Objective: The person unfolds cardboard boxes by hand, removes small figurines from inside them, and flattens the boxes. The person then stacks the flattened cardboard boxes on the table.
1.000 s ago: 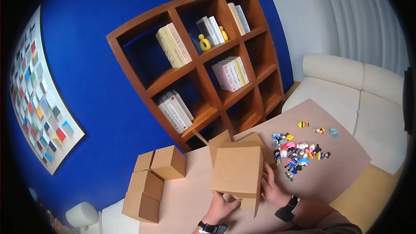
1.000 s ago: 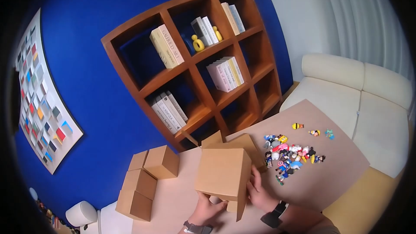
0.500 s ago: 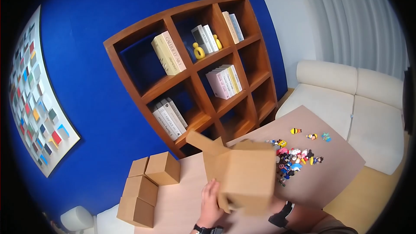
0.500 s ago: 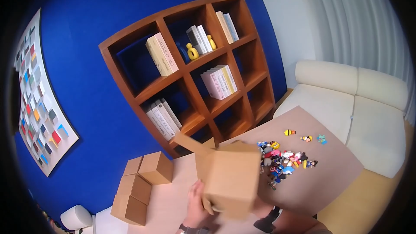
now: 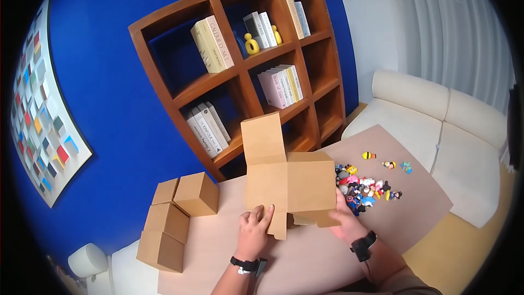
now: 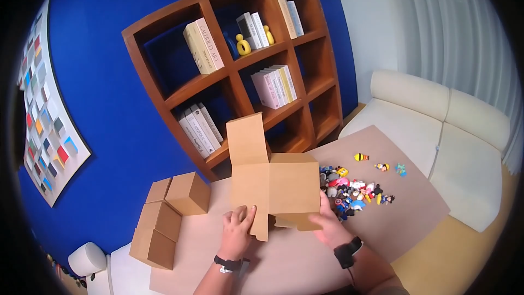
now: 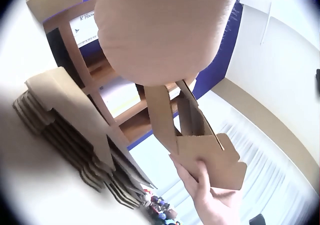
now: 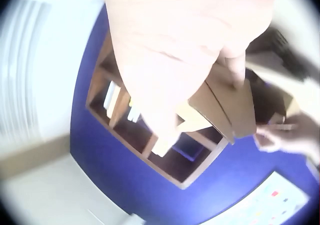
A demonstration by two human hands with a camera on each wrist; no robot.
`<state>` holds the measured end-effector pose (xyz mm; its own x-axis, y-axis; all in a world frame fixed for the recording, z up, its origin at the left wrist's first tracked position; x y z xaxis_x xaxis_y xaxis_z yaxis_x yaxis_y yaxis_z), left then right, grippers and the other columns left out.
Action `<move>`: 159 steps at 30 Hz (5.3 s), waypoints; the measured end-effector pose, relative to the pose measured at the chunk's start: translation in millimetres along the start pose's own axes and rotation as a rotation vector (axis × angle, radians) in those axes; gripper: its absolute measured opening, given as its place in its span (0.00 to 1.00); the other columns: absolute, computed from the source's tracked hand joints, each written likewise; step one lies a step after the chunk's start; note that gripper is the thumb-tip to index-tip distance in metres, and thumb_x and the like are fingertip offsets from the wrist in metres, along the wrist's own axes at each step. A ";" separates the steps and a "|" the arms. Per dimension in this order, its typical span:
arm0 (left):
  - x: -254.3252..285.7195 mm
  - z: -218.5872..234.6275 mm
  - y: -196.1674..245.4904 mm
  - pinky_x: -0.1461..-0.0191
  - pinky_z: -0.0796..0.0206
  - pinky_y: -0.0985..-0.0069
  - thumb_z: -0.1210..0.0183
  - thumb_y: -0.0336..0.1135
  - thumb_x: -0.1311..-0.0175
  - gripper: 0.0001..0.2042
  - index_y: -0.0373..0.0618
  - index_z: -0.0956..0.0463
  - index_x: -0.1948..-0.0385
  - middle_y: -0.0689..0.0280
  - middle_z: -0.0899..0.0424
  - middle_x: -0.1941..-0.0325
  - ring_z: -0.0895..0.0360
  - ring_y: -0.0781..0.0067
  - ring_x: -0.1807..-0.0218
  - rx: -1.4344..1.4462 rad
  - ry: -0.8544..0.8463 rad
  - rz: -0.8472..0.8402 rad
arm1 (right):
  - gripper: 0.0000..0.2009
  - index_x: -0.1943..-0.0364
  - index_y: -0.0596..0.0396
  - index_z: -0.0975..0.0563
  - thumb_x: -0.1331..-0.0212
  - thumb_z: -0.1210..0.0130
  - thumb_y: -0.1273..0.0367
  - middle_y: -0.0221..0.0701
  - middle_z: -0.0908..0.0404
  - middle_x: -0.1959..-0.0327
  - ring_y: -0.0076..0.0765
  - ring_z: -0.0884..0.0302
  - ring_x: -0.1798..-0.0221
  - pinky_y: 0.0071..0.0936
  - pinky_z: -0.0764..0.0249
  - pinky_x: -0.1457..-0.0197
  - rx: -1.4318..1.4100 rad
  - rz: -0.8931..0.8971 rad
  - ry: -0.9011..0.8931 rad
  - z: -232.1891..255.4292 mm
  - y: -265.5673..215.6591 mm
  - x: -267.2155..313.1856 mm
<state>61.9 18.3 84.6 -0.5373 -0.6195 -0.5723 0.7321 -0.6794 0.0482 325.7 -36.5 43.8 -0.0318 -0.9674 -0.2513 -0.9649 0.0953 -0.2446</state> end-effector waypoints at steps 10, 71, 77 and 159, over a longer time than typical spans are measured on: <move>-16.3 33.4 29.9 0.37 0.30 0.60 0.35 0.19 0.50 0.36 0.56 0.21 0.33 0.59 0.22 0.35 0.30 0.49 0.44 0.166 0.081 0.096 | 0.60 0.17 0.50 0.61 0.46 0.24 0.72 0.48 0.43 0.22 0.46 0.38 0.21 0.48 0.33 0.21 1.233 -0.123 0.115 -60.6 8.7 0.8; 15.2 -112.7 -89.4 0.16 0.51 0.50 0.28 0.41 0.41 0.17 0.53 0.10 0.49 0.58 0.20 0.30 0.42 0.41 0.21 0.548 -0.119 0.234 | 0.22 0.44 0.53 0.19 0.38 0.35 0.56 0.45 0.27 0.34 0.57 0.27 0.31 0.49 0.25 0.31 2.385 0.408 0.114 64.0 21.7 -38.9; 14.6 -118.2 -90.8 0.16 0.48 0.54 0.32 0.36 0.38 0.14 0.54 0.09 0.51 0.60 0.18 0.31 0.41 0.42 0.21 0.503 -0.120 0.240 | 0.22 0.45 0.53 0.20 0.37 0.36 0.55 0.42 0.27 0.33 0.54 0.27 0.32 0.49 0.24 0.32 2.368 0.250 0.191 59.1 20.4 -37.6; 30.4 -128.9 -135.4 0.65 0.44 0.84 0.36 0.24 0.31 0.05 0.44 0.24 0.64 0.81 0.36 0.73 0.41 0.88 0.70 0.979 -0.054 0.786 | 0.29 0.39 0.60 0.22 0.47 0.31 0.63 0.55 0.31 0.31 0.68 0.36 0.29 0.58 0.38 0.24 2.251 0.186 -0.108 44.8 29.8 -39.9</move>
<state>0.5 142.1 -44.8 -0.1304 -0.9882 -0.0804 0.2568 -0.1120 0.9599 309.8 15.4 4.6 0.0269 -0.9144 -0.4039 0.8136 0.2548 -0.5226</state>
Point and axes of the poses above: each hand's wrist, its own x-axis away from the middle knuckle, its own z-axis out of the back of the hand, y = z × x, the point moved 3 cm from there along -x, towards the middle knuckle
